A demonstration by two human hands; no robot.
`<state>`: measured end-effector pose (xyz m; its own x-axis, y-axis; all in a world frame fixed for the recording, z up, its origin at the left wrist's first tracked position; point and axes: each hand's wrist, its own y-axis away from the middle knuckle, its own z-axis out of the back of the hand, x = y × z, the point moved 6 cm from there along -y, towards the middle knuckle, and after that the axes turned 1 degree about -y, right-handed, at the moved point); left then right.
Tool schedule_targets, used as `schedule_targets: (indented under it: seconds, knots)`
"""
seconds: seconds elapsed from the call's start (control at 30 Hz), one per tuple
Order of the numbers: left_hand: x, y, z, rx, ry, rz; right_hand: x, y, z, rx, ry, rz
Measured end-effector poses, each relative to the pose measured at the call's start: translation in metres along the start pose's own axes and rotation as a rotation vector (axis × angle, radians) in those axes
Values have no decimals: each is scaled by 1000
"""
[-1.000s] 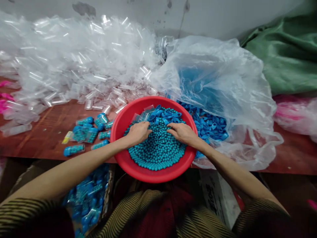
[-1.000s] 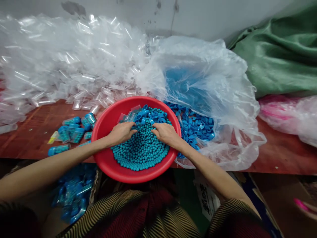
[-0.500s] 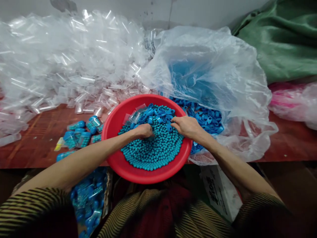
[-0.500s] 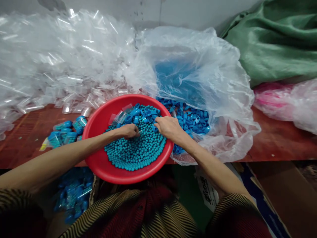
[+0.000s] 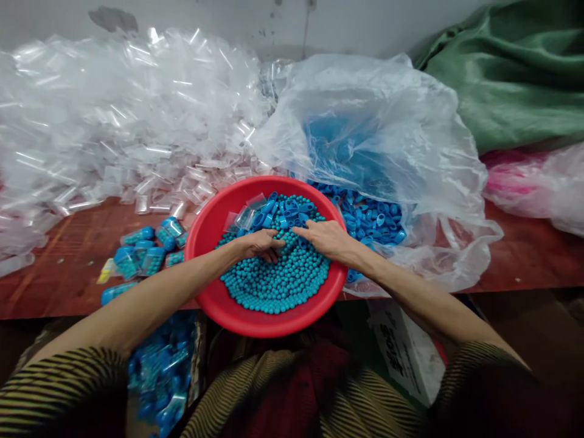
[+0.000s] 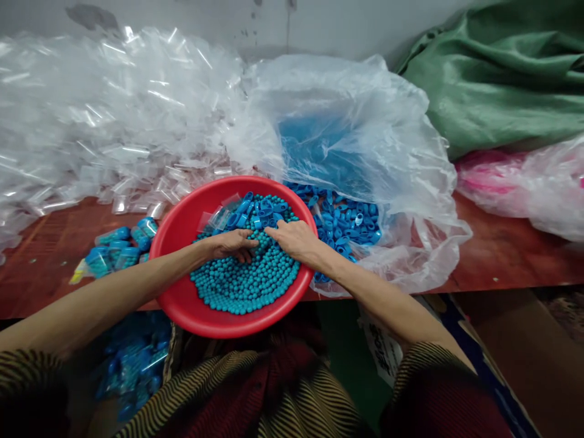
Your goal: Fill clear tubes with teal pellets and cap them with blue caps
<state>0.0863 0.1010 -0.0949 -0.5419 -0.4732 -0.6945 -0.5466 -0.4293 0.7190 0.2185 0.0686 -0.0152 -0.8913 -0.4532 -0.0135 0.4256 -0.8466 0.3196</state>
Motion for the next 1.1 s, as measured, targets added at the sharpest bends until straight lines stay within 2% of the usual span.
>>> schedule_targets:
  seconds: [0.17,0.27,0.4,0.57,0.73,0.93,1.1]
  knots:
    - [2,2,-1,-30,46,10,14,-4,-5,4,65,13]
    - [2,7,0,-79,41,6,22,0,0,-90,125,-52]
    - [1,7,0,-114,37,-7,32,3,7,-218,188,-5]
    - [0,5,-6,-33,112,-20,17,-2,5,-170,0,-202]
    - [-6,18,-9,46,245,-99,27,-2,2,-202,-197,-35]
    - [-7,38,-15,162,413,-198,10,3,10,-439,-526,-120]
    - [-9,52,-20,168,462,-286,16,8,14,-498,-670,-25]
